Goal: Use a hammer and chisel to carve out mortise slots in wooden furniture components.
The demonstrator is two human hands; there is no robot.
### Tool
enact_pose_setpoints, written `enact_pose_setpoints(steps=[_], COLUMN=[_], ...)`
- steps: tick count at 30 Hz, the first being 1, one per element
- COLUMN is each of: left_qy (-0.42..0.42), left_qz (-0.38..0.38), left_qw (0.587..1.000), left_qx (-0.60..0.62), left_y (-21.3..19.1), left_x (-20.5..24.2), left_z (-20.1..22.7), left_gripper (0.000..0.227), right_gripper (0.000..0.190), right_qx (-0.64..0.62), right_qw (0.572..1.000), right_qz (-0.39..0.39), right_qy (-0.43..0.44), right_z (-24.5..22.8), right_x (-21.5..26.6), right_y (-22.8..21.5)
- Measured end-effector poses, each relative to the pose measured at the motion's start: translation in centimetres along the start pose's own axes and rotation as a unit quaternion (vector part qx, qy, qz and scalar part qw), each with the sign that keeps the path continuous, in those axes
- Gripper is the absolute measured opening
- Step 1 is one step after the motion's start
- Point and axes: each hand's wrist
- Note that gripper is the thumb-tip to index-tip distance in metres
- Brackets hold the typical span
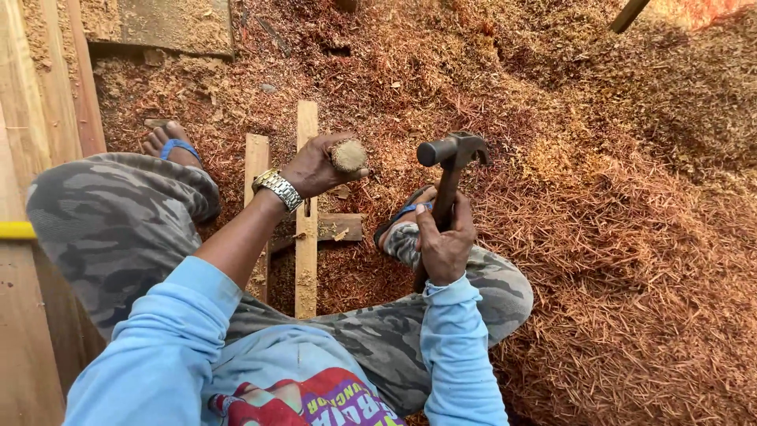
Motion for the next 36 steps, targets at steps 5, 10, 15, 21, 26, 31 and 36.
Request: enact_pose_setpoints(steps=[5,10,15,21,26,31,36], left_qy=[-0.008,-0.031,-0.067,-0.021,-0.133,-0.078,0.027], left_qz=[-0.004,-0.012,-0.037,-0.017,-0.079,-0.047,-0.004], left_qw=[0.997,0.997,0.997,0.998,0.984,0.983,0.988], left_qx=[0.071,0.063,0.033,0.048,0.093,0.159,0.154], left_y=[-0.3,-0.3,-0.4,1.0,1.1,1.8,3.6], left_x=[0.7,0.9,0.8,0.6,1.3,1.7,2.8], left_z=[0.2,0.0,-0.2,-2.3,-2.4,-4.4,-8.4], left_gripper=[0.041,0.039,0.036,0.033,0.034,0.035,0.039], right_gripper=[0.027,0.032,0.040,0.051,0.060,0.067,0.069], right_qx=[0.016,0.094,0.111,0.098,0.246,0.248,0.229], right_qw=[1.000,0.993,0.990,0.983,0.942,0.940,0.944], right_qz=[-0.023,-0.040,-0.072,-0.126,-0.199,-0.185,-0.161], right_qy=[0.003,-0.052,-0.047,-0.092,-0.113,-0.145,-0.175], right_z=[1.7,1.6,0.7,1.1,2.1,0.7,2.0], right_x=[0.3,0.5,0.5,0.3,-0.5,-0.2,0.3], right_y=[-0.2,0.3,1.2,2.9,3.8,4.1,5.0])
Point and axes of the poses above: each hand's wrist, its own x-axis away from the middle knuckle, its own y-axis out of the palm, z = x × y, and after that the axes turned 11 degrees about -x, right-handed
